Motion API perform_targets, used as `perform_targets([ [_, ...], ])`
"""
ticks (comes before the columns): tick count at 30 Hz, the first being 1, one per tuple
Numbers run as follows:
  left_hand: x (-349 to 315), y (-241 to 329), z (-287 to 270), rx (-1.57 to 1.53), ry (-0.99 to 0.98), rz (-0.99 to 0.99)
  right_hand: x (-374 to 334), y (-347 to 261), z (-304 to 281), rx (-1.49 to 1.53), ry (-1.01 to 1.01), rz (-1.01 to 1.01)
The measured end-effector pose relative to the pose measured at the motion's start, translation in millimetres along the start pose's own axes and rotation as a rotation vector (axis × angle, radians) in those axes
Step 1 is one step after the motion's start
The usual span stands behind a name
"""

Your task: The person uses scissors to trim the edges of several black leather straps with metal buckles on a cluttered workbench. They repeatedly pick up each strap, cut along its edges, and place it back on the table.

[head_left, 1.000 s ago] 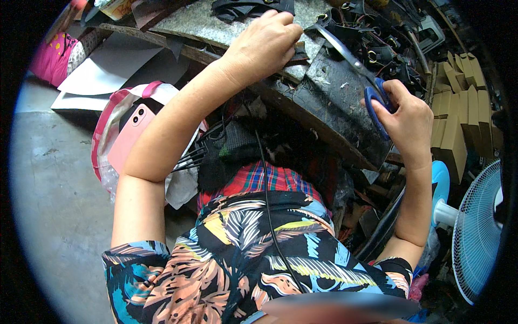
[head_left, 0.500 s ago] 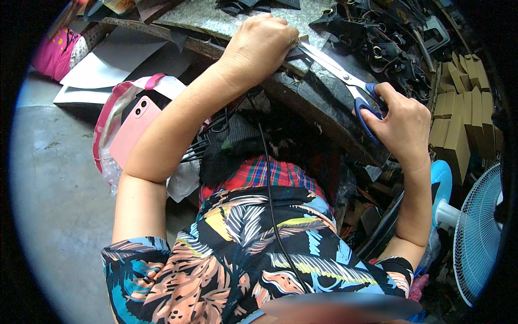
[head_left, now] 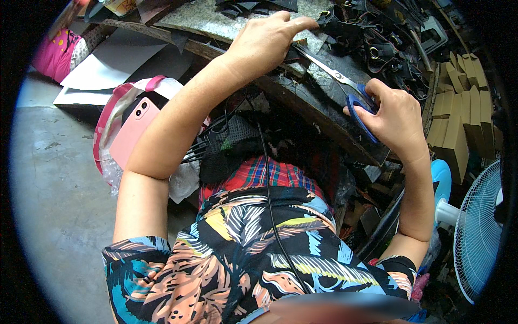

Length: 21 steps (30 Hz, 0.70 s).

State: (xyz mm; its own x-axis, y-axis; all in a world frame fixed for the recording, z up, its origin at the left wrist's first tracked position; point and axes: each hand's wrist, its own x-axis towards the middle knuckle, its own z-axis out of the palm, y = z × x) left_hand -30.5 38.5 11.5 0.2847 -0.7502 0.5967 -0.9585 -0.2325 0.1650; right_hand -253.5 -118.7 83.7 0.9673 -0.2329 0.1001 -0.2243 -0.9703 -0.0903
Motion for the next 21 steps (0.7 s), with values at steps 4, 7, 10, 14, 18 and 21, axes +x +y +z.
perform_targets([
  [4,8,-5,-5,0.0,-0.125,0.12,2,0,-13,-0.009,-0.044,0.011],
  [7,11,-2,-9,0.076,-0.188,0.086,3,-1,-18,-0.053,-0.049,0.021],
  [10,10,3,-10,0.112,-0.189,0.056,6,-2,-18,-0.067,-0.063,0.024],
  [14,6,5,-8,0.127,-0.123,0.071,7,-4,-17,-0.107,-0.034,-0.032],
  [18,2,3,0,0.087,-0.018,0.123,5,-7,-18,-0.153,-0.044,-0.036],
  [21,-1,2,4,0.074,0.036,0.154,4,-8,-17,-0.231,0.002,-0.119],
])
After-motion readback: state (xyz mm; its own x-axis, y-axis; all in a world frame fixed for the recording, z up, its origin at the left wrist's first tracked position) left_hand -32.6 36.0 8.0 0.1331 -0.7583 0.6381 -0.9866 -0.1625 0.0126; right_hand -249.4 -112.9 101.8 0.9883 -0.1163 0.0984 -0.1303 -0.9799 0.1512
